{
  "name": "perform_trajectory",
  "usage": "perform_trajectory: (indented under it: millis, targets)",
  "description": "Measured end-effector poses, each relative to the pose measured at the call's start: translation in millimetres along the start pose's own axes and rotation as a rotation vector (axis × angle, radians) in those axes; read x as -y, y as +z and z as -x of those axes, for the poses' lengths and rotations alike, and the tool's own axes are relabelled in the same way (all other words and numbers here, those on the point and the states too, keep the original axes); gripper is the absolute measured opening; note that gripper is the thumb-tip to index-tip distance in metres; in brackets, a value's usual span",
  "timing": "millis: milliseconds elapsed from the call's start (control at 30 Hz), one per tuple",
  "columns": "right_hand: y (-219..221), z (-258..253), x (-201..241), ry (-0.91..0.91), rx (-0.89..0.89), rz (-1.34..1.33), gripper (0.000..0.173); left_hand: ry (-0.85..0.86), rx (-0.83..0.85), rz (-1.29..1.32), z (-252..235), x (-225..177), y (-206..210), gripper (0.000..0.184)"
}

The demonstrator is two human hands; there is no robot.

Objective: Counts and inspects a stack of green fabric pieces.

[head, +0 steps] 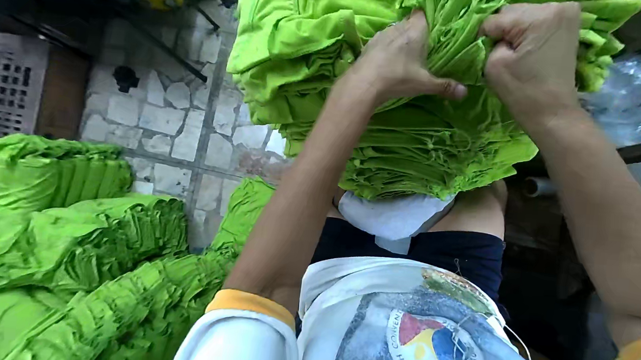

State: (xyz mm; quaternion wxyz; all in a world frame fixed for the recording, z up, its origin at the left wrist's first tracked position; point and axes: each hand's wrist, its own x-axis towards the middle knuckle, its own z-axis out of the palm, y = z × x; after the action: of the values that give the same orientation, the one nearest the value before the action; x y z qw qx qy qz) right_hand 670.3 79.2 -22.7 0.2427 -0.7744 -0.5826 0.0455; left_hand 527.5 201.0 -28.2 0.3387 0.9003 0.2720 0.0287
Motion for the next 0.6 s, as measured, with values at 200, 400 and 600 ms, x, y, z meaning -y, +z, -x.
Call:
perform_trajectory:
  millis: [200,400,600]
  targets:
    - [15.7,33.8,28.5,-0.212,-0.081,0.205,0.031,-0.14,-0.031,0.037,-30.0,14.1,-5.4,0.046]
    - [27.6,70.6,-15.0,-0.146,0.291,0.182,0.032,-0.191,0.021,0.127,-41.3,13.5,-13.4,0.053]
    - [-21.1,17.3,1.1,-0.137,0.175,0.011,0.029,0.04,0.132,0.245,-8.8,15.5,-15.5,0.072]
